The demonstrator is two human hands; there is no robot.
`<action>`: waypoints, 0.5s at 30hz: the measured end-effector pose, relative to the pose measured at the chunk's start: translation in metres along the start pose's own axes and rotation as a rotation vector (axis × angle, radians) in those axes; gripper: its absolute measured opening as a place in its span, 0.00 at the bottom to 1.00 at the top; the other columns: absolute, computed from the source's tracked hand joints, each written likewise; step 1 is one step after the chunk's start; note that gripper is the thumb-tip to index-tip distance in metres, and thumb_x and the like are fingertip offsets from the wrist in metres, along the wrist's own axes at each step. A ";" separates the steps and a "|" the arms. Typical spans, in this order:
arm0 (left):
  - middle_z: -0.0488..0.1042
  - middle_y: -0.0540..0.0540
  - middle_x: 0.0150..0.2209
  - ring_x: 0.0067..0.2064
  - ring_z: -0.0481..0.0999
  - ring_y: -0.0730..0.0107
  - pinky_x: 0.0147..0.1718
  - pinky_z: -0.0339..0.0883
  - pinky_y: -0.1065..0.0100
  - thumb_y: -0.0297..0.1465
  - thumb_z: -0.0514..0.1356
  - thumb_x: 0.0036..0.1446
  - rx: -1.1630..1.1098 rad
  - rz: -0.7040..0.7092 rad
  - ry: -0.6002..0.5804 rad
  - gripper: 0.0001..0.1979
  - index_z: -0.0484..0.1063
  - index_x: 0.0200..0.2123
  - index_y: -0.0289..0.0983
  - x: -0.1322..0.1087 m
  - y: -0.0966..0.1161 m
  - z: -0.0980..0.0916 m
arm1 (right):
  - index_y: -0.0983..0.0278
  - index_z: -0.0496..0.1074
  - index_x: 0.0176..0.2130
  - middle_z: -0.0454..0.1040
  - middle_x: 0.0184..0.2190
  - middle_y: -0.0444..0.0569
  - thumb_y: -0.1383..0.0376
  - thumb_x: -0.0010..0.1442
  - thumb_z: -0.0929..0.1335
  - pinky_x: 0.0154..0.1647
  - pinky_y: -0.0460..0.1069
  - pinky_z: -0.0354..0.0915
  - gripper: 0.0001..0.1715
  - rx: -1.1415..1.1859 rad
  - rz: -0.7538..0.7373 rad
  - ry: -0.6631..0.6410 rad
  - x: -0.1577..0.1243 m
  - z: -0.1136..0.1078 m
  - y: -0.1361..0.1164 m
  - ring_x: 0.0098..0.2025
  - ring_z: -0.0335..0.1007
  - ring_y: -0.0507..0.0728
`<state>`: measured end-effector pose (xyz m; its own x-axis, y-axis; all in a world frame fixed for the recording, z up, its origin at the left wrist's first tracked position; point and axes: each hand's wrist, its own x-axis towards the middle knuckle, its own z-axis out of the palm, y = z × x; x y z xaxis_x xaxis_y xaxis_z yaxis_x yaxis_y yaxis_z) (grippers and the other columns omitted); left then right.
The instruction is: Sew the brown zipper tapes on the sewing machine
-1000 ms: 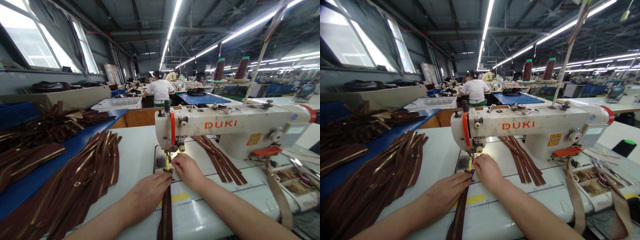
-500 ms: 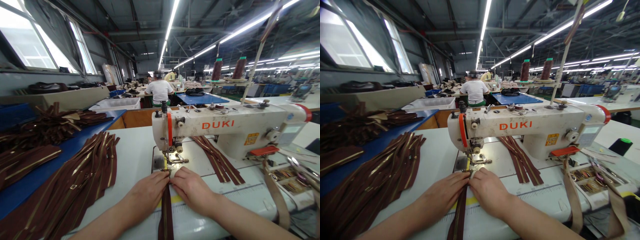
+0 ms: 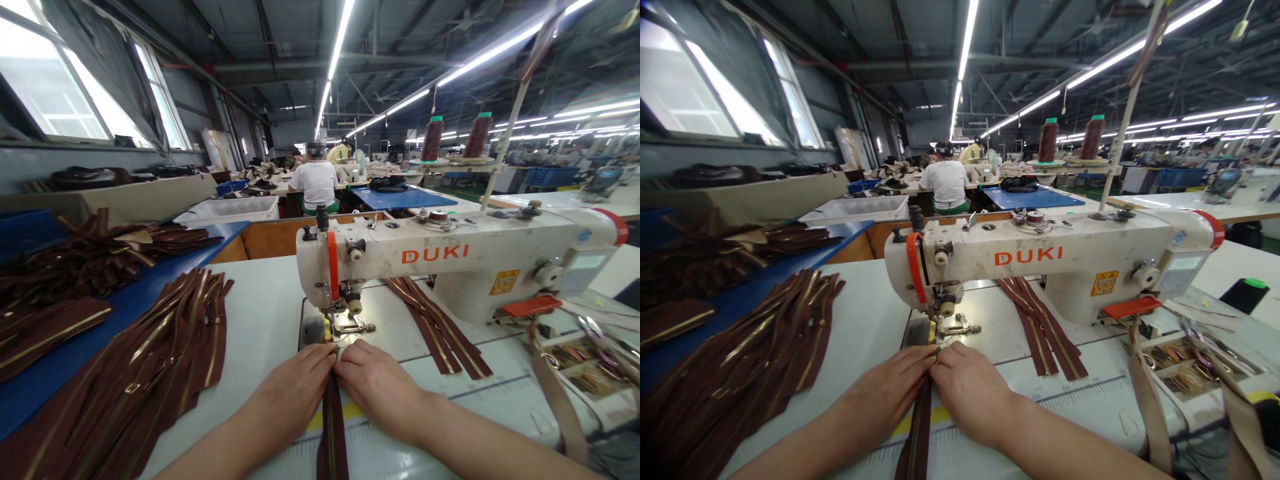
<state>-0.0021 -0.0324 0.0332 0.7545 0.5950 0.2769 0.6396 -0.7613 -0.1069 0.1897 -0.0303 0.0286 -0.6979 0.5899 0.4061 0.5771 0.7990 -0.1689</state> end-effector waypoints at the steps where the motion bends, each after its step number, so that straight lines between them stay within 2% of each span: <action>1: 0.74 0.37 0.49 0.52 0.72 0.60 0.53 0.67 0.59 0.20 0.48 0.59 -0.004 0.008 0.006 0.17 0.69 0.49 0.29 0.001 0.000 0.000 | 0.67 0.70 0.36 0.72 0.35 0.49 0.71 0.64 0.62 0.43 0.48 0.64 0.07 0.002 -0.004 -0.005 0.000 0.000 0.001 0.38 0.64 0.56; 7: 0.74 0.38 0.49 0.52 0.72 0.59 0.52 0.67 0.58 0.20 0.47 0.60 0.022 0.027 0.022 0.17 0.69 0.49 0.30 0.002 -0.003 0.004 | 0.66 0.71 0.37 0.71 0.35 0.49 0.70 0.62 0.64 0.46 0.49 0.63 0.06 -0.029 -0.034 -0.048 0.001 0.003 0.006 0.39 0.63 0.57; 15: 0.73 0.37 0.51 0.53 0.71 0.58 0.53 0.66 0.58 0.20 0.49 0.59 0.028 -0.012 -0.048 0.18 0.67 0.51 0.29 0.003 -0.002 0.001 | 0.67 0.70 0.37 0.71 0.36 0.49 0.69 0.62 0.65 0.45 0.50 0.63 0.04 -0.084 -0.054 -0.066 0.001 0.005 0.008 0.40 0.62 0.57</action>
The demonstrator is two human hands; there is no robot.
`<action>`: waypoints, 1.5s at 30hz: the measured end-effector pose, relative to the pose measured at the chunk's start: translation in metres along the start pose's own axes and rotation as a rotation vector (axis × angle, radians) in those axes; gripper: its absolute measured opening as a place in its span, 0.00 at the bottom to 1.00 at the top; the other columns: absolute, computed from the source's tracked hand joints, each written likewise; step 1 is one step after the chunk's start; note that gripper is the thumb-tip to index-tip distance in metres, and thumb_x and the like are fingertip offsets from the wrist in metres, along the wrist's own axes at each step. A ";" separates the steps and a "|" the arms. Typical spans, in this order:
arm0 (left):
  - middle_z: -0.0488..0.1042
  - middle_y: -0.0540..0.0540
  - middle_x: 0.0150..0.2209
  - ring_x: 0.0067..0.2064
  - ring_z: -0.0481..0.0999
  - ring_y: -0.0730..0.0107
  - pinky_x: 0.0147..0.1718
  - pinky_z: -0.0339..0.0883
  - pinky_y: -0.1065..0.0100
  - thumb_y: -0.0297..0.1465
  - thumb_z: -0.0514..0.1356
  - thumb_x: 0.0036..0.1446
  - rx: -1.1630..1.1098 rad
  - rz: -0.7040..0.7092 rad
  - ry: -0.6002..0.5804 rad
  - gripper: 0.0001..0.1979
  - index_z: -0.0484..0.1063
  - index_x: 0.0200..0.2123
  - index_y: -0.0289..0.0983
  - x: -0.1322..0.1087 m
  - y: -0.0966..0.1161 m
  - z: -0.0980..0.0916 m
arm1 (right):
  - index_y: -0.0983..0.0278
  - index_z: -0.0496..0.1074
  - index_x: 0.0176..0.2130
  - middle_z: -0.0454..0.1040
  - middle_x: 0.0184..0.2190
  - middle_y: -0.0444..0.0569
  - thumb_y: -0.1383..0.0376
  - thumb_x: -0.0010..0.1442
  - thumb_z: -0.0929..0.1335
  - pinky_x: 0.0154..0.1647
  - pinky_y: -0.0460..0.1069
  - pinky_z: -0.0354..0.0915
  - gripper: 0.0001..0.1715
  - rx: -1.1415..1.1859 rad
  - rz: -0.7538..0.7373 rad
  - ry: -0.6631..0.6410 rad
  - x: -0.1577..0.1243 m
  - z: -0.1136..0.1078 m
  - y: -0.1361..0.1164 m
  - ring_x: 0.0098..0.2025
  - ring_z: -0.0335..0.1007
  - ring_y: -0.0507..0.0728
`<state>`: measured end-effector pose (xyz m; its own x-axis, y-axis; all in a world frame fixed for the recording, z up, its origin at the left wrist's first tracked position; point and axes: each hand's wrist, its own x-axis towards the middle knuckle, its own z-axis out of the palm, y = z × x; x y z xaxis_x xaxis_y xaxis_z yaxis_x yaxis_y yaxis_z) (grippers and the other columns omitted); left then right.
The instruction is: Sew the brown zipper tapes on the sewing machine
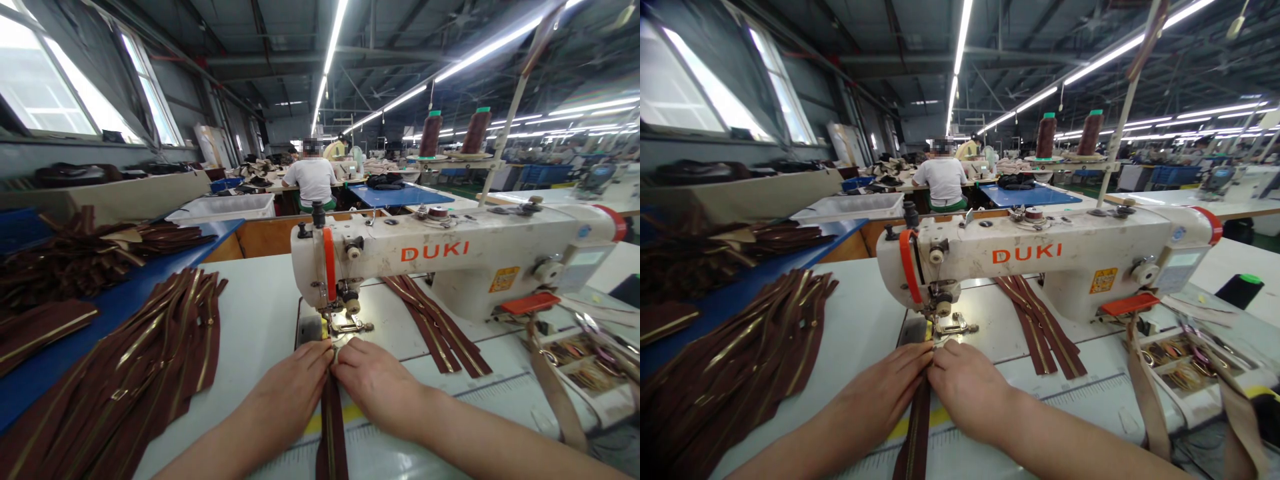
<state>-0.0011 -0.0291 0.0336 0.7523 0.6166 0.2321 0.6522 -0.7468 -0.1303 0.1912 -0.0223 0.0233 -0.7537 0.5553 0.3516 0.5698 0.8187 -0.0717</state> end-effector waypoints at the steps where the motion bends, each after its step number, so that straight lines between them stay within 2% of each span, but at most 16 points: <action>1: 0.73 0.37 0.51 0.53 0.71 0.58 0.53 0.66 0.58 0.20 0.49 0.59 0.000 -0.002 0.002 0.18 0.67 0.51 0.28 0.001 0.000 0.000 | 0.67 0.70 0.36 0.71 0.36 0.49 0.69 0.61 0.66 0.44 0.50 0.63 0.03 -0.013 -0.007 -0.005 0.001 -0.001 0.000 0.40 0.62 0.57; 11: 0.74 0.39 0.49 0.51 0.73 0.63 0.50 0.69 0.60 0.22 0.47 0.61 -0.045 -0.026 0.130 0.16 0.66 0.50 0.32 0.012 -0.012 0.011 | 0.67 0.71 0.34 0.72 0.36 0.50 0.69 0.60 0.67 0.44 0.52 0.62 0.02 -0.090 -0.011 0.038 0.010 0.005 0.012 0.41 0.62 0.58; 17: 0.74 0.36 0.50 0.52 0.73 0.61 0.51 0.68 0.59 0.21 0.48 0.60 -0.022 -0.020 0.109 0.16 0.66 0.50 0.30 0.014 -0.017 0.013 | 0.66 0.70 0.34 0.71 0.35 0.49 0.70 0.58 0.68 0.43 0.52 0.61 0.01 -0.094 0.027 0.059 0.012 0.008 0.013 0.40 0.62 0.58; 23: 0.73 0.38 0.51 0.53 0.71 0.62 0.53 0.66 0.60 0.21 0.49 0.60 -0.063 -0.032 0.070 0.16 0.66 0.50 0.31 0.016 -0.019 0.012 | 0.67 0.71 0.36 0.72 0.36 0.50 0.69 0.60 0.68 0.43 0.53 0.61 0.02 -0.085 0.064 0.066 0.015 0.008 0.013 0.41 0.62 0.59; 34: 0.73 0.40 0.47 0.49 0.73 0.63 0.49 0.69 0.61 0.22 0.46 0.62 -0.073 -0.046 0.211 0.15 0.67 0.48 0.34 0.013 -0.019 0.019 | 0.67 0.71 0.36 0.71 0.35 0.50 0.70 0.62 0.66 0.43 0.52 0.62 0.04 -0.025 0.092 0.058 0.014 0.007 0.014 0.40 0.61 0.58; 45: 0.72 0.40 0.44 0.45 0.74 0.59 0.45 0.72 0.56 0.22 0.49 0.59 -0.148 -0.128 0.220 0.14 0.69 0.45 0.35 0.012 -0.015 0.019 | 0.66 0.71 0.36 0.70 0.33 0.48 0.69 0.63 0.63 0.42 0.52 0.62 0.07 -0.030 0.093 0.085 0.012 0.008 0.014 0.39 0.61 0.58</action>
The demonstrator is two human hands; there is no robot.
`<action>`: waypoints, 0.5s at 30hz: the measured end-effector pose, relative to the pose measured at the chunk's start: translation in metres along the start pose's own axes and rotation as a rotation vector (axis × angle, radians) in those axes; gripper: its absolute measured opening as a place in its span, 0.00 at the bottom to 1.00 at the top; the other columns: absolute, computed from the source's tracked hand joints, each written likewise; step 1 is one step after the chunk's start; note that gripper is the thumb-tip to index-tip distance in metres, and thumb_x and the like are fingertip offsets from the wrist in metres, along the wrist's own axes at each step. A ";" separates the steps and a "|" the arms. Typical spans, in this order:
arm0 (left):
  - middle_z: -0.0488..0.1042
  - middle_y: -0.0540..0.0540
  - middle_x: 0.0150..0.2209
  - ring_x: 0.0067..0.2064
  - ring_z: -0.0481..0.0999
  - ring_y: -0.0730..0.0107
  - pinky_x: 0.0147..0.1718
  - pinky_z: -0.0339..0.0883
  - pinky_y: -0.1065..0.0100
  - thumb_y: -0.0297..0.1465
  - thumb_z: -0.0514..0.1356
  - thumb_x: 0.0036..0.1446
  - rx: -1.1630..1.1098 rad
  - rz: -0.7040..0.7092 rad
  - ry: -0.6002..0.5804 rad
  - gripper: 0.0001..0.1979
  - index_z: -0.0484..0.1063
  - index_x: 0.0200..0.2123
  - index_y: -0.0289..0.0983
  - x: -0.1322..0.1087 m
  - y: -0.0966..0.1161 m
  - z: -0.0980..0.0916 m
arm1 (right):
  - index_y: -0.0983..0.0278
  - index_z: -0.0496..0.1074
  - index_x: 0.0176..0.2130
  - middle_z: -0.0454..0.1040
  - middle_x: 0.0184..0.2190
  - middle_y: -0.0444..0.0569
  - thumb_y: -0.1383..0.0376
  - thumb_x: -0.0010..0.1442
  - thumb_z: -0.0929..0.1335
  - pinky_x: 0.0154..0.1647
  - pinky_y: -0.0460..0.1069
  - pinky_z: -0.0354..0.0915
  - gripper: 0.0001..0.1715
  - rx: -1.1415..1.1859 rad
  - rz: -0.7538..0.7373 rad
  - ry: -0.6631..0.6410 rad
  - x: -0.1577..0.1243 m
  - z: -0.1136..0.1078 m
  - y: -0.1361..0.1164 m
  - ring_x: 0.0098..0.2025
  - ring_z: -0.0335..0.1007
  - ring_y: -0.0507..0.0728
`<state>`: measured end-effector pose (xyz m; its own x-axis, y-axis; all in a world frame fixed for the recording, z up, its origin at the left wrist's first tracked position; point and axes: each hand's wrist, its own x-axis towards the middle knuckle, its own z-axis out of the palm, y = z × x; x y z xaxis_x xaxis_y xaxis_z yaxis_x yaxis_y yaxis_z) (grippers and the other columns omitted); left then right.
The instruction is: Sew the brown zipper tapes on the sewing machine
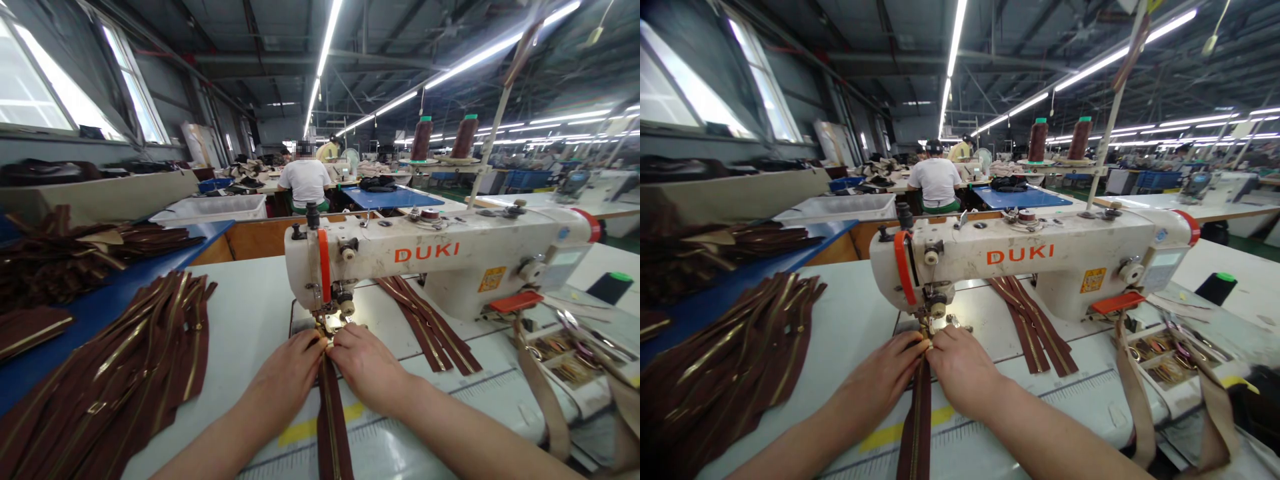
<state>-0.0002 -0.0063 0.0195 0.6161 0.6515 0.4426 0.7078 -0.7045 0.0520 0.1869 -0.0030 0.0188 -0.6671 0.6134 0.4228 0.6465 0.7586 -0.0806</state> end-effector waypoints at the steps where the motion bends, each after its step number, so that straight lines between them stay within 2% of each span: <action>1: 0.72 0.40 0.44 0.45 0.74 0.59 0.45 0.72 0.56 0.22 0.49 0.59 -0.001 0.001 0.001 0.14 0.69 0.45 0.35 0.000 0.000 0.000 | 0.66 0.71 0.36 0.70 0.33 0.49 0.69 0.64 0.63 0.42 0.52 0.62 0.08 0.004 0.000 0.001 0.000 0.000 0.000 0.39 0.61 0.58; 15: 0.74 0.42 0.42 0.43 0.75 0.62 0.45 0.73 0.58 0.21 0.49 0.59 -0.010 -0.004 -0.025 0.13 0.70 0.43 0.36 0.003 0.004 -0.005 | 0.66 0.72 0.36 0.70 0.33 0.49 0.70 0.63 0.63 0.40 0.52 0.61 0.08 0.004 0.027 -0.013 0.001 -0.004 -0.002 0.39 0.61 0.57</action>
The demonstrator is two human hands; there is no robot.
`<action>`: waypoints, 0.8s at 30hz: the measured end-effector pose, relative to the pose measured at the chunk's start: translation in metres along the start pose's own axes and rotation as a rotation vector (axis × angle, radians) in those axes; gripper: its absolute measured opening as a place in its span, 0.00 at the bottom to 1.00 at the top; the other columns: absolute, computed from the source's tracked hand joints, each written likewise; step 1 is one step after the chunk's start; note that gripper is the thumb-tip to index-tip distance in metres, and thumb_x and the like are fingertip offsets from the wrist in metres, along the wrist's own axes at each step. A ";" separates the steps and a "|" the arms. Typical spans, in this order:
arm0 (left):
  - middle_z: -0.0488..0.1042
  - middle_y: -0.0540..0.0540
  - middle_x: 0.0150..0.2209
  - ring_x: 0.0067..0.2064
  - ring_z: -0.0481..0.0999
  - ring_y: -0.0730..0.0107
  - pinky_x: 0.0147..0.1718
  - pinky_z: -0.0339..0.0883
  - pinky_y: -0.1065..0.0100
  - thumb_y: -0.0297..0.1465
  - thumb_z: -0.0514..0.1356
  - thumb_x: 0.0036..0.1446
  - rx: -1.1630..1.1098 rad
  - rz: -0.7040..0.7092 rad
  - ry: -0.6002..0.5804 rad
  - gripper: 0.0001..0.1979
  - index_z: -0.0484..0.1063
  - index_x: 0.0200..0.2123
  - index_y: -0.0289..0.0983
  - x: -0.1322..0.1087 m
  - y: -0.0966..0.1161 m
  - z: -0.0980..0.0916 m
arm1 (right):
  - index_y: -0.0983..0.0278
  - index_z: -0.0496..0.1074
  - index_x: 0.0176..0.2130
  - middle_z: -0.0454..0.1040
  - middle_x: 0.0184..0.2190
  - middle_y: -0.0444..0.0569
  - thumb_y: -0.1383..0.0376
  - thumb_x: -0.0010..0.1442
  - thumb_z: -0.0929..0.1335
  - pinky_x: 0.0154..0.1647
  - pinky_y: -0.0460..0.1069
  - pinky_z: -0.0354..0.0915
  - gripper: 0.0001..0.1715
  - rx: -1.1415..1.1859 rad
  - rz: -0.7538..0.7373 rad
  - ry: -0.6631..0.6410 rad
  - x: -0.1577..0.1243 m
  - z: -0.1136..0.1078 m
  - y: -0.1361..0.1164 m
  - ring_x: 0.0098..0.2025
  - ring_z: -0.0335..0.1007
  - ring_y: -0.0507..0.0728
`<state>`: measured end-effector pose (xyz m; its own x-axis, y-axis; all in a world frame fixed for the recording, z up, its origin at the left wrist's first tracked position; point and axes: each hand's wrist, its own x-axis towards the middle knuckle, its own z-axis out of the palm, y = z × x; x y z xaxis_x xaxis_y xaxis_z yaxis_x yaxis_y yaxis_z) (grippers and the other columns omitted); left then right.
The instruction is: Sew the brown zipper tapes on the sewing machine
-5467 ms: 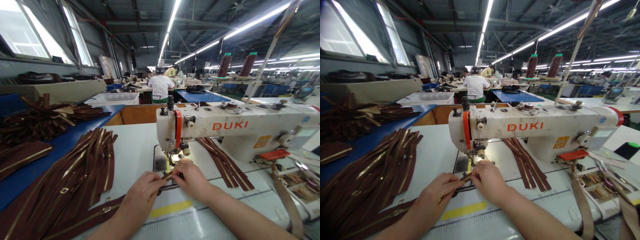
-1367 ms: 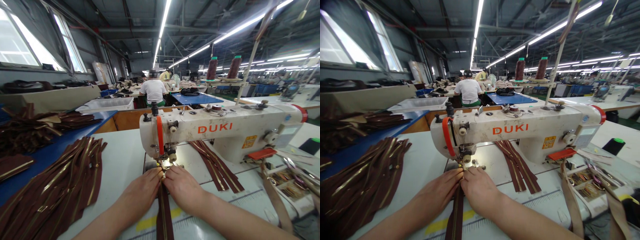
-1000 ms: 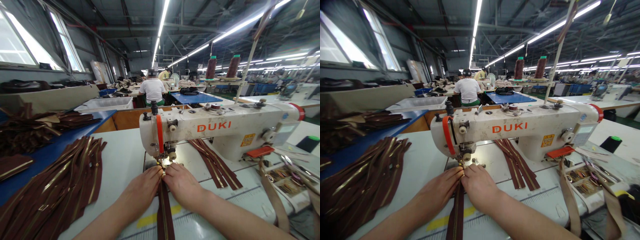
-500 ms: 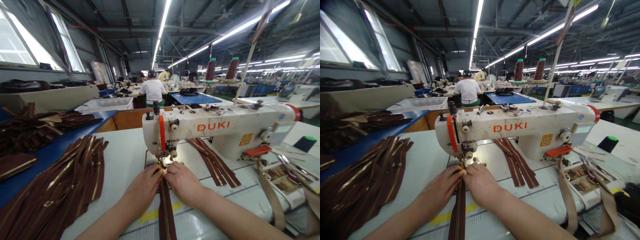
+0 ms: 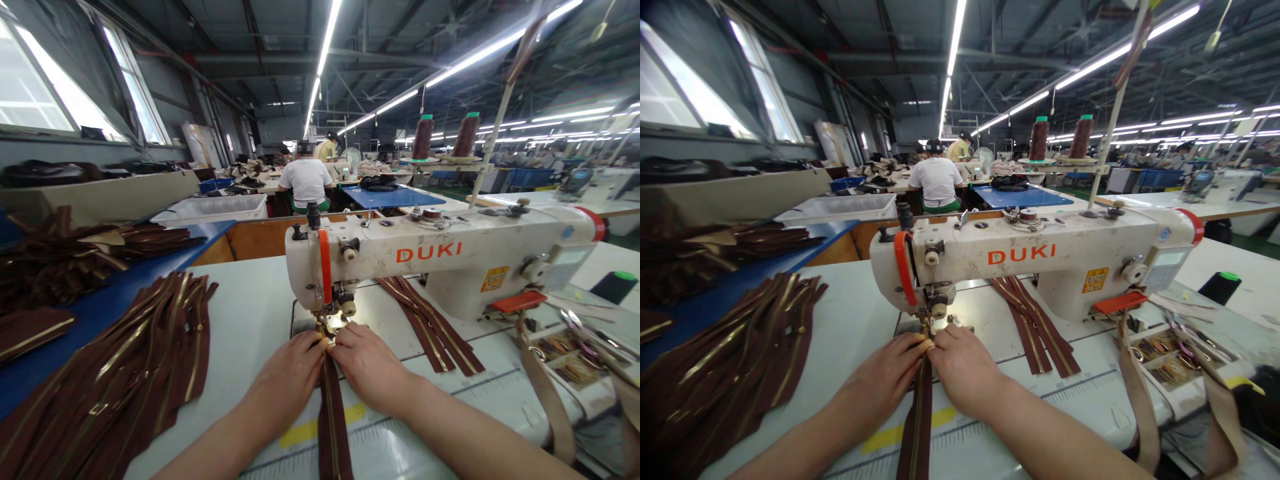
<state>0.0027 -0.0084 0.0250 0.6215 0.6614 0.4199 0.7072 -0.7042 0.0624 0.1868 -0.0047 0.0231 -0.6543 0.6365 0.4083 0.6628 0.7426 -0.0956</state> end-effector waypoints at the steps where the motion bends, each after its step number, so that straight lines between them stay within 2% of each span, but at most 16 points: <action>1: 0.74 0.42 0.42 0.43 0.75 0.62 0.44 0.73 0.58 0.21 0.49 0.60 0.009 0.005 0.007 0.14 0.70 0.43 0.36 -0.001 0.000 0.000 | 0.66 0.72 0.36 0.70 0.33 0.49 0.70 0.63 0.63 0.40 0.52 0.61 0.07 -0.002 0.003 -0.001 0.000 0.000 0.000 0.39 0.61 0.57; 6: 0.74 0.40 0.44 0.45 0.75 0.60 0.45 0.73 0.57 0.22 0.48 0.61 0.056 0.015 0.061 0.14 0.69 0.45 0.34 -0.004 0.001 0.004 | 0.66 0.71 0.37 0.70 0.33 0.49 0.69 0.64 0.62 0.42 0.51 0.61 0.08 0.007 0.017 0.004 -0.001 0.001 0.001 0.40 0.61 0.58; 14: 0.76 0.38 0.45 0.47 0.75 0.59 0.46 0.73 0.56 0.23 0.47 0.62 0.127 0.013 0.059 0.15 0.71 0.45 0.31 -0.006 0.005 0.001 | 0.66 0.71 0.38 0.70 0.33 0.50 0.71 0.63 0.63 0.43 0.51 0.61 0.08 -0.006 0.041 0.004 -0.001 -0.002 0.000 0.39 0.62 0.58; 17: 0.75 0.38 0.47 0.49 0.74 0.59 0.47 0.72 0.56 0.25 0.47 0.63 0.178 0.044 0.078 0.16 0.70 0.48 0.31 -0.022 0.020 -0.006 | 0.66 0.71 0.36 0.69 0.32 0.49 0.72 0.62 0.63 0.43 0.51 0.61 0.08 0.009 0.059 -0.007 -0.011 -0.006 -0.009 0.39 0.62 0.57; 20: 0.75 0.40 0.50 0.52 0.73 0.59 0.49 0.71 0.57 0.24 0.48 0.61 0.191 0.127 0.094 0.17 0.69 0.50 0.33 -0.045 0.044 -0.012 | 0.65 0.71 0.34 0.68 0.32 0.48 0.74 0.62 0.62 0.41 0.49 0.61 0.10 0.082 0.093 -0.001 -0.030 -0.010 -0.024 0.38 0.61 0.56; 24: 0.76 0.40 0.47 0.50 0.74 0.60 0.49 0.70 0.61 0.20 0.48 0.58 0.228 0.266 0.099 0.18 0.71 0.48 0.31 -0.063 0.072 -0.015 | 0.64 0.71 0.33 0.67 0.32 0.47 0.75 0.62 0.62 0.40 0.49 0.61 0.11 0.211 0.204 0.044 -0.051 -0.013 -0.043 0.39 0.61 0.56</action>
<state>0.0089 -0.1047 0.0166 0.7661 0.4269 0.4804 0.5892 -0.7651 -0.2598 0.1960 -0.0719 0.0180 -0.4964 0.7707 0.3996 0.6857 0.6303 -0.3640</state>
